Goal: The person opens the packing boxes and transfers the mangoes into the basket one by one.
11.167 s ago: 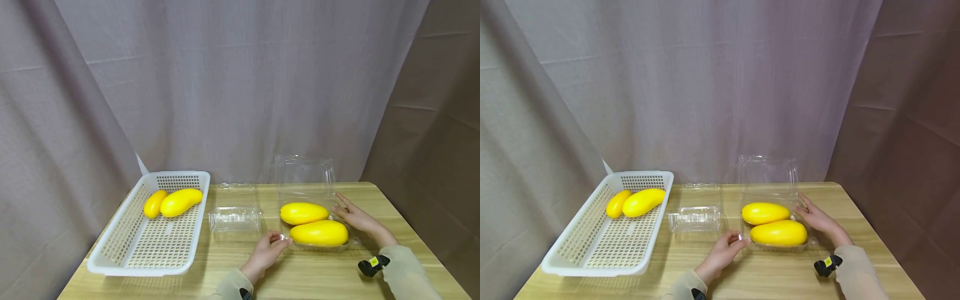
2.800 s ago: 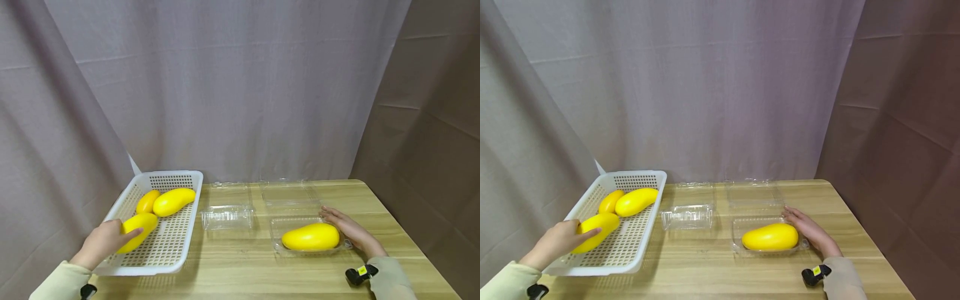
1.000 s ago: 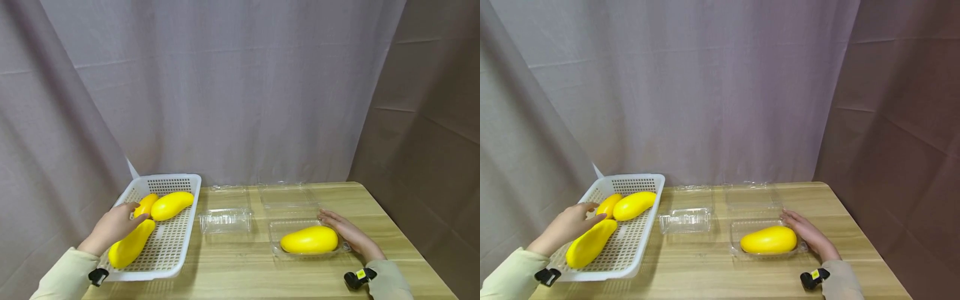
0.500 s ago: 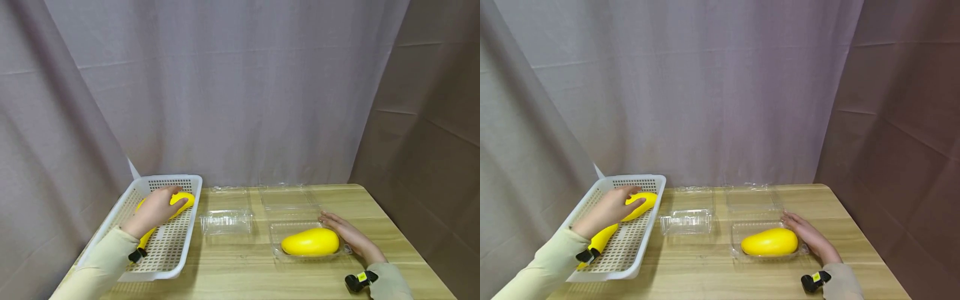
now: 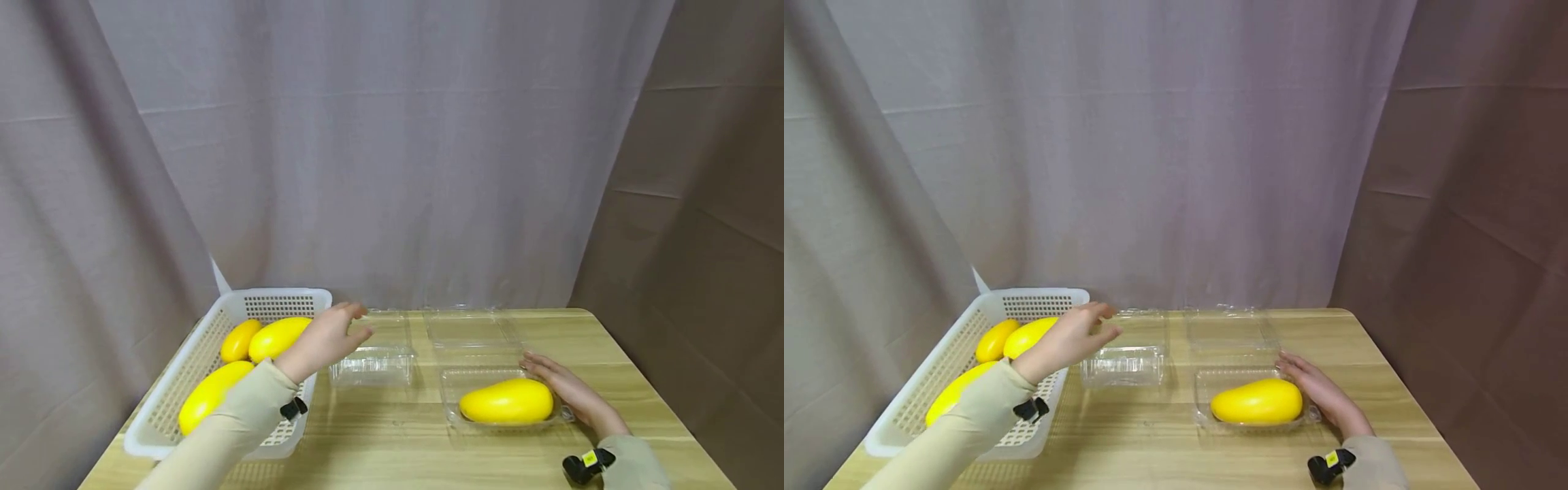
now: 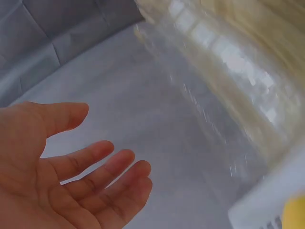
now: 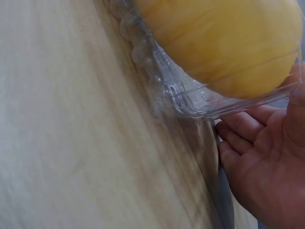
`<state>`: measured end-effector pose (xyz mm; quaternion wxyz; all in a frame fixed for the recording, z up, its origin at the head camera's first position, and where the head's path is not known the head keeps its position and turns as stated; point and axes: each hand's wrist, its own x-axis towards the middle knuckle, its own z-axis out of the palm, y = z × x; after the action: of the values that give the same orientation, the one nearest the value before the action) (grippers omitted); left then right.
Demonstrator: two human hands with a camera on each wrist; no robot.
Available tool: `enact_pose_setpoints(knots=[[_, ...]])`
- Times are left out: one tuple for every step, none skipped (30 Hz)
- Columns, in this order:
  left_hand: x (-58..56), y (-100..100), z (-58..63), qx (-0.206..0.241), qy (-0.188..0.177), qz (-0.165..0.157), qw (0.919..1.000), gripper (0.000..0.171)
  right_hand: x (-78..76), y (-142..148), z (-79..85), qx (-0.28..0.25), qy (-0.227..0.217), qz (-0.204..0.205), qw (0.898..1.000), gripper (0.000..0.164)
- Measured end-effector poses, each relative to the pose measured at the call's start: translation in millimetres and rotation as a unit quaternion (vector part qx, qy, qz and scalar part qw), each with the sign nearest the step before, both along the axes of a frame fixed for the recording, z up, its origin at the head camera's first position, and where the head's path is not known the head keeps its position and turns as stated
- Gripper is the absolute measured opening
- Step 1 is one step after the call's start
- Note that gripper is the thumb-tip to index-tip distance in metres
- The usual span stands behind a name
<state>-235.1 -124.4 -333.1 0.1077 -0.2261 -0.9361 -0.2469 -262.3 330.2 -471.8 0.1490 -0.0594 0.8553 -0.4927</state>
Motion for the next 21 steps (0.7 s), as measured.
enact_pose_setpoints(knots=[[0.5,5,-1.1,0.001,-0.003,-0.007,1.0,0.038,-0.3,0,-0.7,-0.002,0.0,-0.001,1.0,0.063],[0.5,10,-3.0,0.001,-0.01,-0.013,0.9999,0.038,-0.3,0,-1.0,-0.003,0.001,0.0,1.0,0.063],[0.5,15,-4.8,-0.002,-0.014,-0.019,0.9997,0.039,-0.6,0,-1.2,-0.004,0.0,0.0,1.0,0.063],[0.0,20,-7.1,-0.004,-0.018,-0.026,0.9995,0.039,-0.9,0,-1.6,-0.003,0.001,0.0,1.0,0.062],[-0.2,24,-9.1,-0.008,-0.021,-0.033,0.9992,0.04,-1.1,0,-2.0,-0.002,0.002,-0.001,1.0,0.062],[0.0,29,-10.7,-0.011,-0.026,-0.039,0.9988,0.041,-1.3,0,-2.5,-0.001,0.002,-0.002,1.0,0.062],[-0.1,33,-12.7,-0.016,-0.03,-0.043,0.9985,0.042,-1.0,0,-2.5,-0.002,0.001,-0.005,1.0,0.061],[-0.6,38,-14.8,-0.019,-0.033,-0.048,0.9981,0.043,-0.9,-1,-2.0,0.0,0.002,-0.004,1.0,0.062],[-0.6,43,-16.1,-0.022,-0.034,-0.052,0.9978,0.043,-1.1,-1,-2.1,0.001,0.003,-0.005,1.0,0.061],[-0.7,48,-17.5,-0.025,-0.036,-0.058,0.9974,0.043,-1.1,-1,-1.8,0.002,0.003,-0.005,1.0,0.061],[-0.9,53,-18.5,-0.026,-0.037,-0.064,0.9969,0.042,-1.1,-1,-1.3,0.001,0.003,-0.006,1.0,0.061],[-1.6,58,-19.7,-0.029,-0.035,-0.071,0.9965,0.041,-0.9,-2,-0.8,0.002,0.005,-0.004,1.0,0.061],[-2.6,63,-21.2,-0.033,-0.032,-0.076,0.996,0.04,-1.1,-2,-0.7,0.002,0.005,-0.005,1.0,0.061],[-3.7,69,-22.4,-0.036,-0.028,-0.082,0.9955,0.039,-1.0,-2,-0.5,0.003,0.007,-0.004,1.0,0.062],[-4.5,74,-23.7,-0.04,-0.026,-0.087,0.9951,0.039,-0.6,-2,-0.5,-0.001,0.006,-0.007,1.0,0.061],[-5.1,80,-25.0,-0.042,-0.026,-0.092,0.9945,0.038,-0.2,-2,-0.4,0.0,0.006,-0.007,1.0,0.062],[-5.2,85,-25.9,-0.042,-0.027,-0.096,0.9942,0.038,0.1,-2,-0.6,-0.003,0.005,-0.009,1.0,0.062],[-5.2,90,-27.3,-0.043,-0.027,-0.099,0.9937,0.038,0.5,-2,-1.0,-0.002,0.005,-0.007,1.0,0.062],[-4.8,95,-28.7,-0.044,-0.03,-0.102,0.9934,0.039,0.8,-2,-1.5,-0.006,0.003,-0.009,1.0,0.061],[-4.1,100,-30.6,-0.043,-0.035,-0.106,0.9929,0.039,1.4,-2,-1.9,-0.007,0.003,-0.007,1.0,0.061],[-3.2,104,-32.8,-0.042,-0.038,-0.109,0.9924,0.039,1.7,-2,-2.7,-0.01,0.003,-0.007,1.0,0.059]])
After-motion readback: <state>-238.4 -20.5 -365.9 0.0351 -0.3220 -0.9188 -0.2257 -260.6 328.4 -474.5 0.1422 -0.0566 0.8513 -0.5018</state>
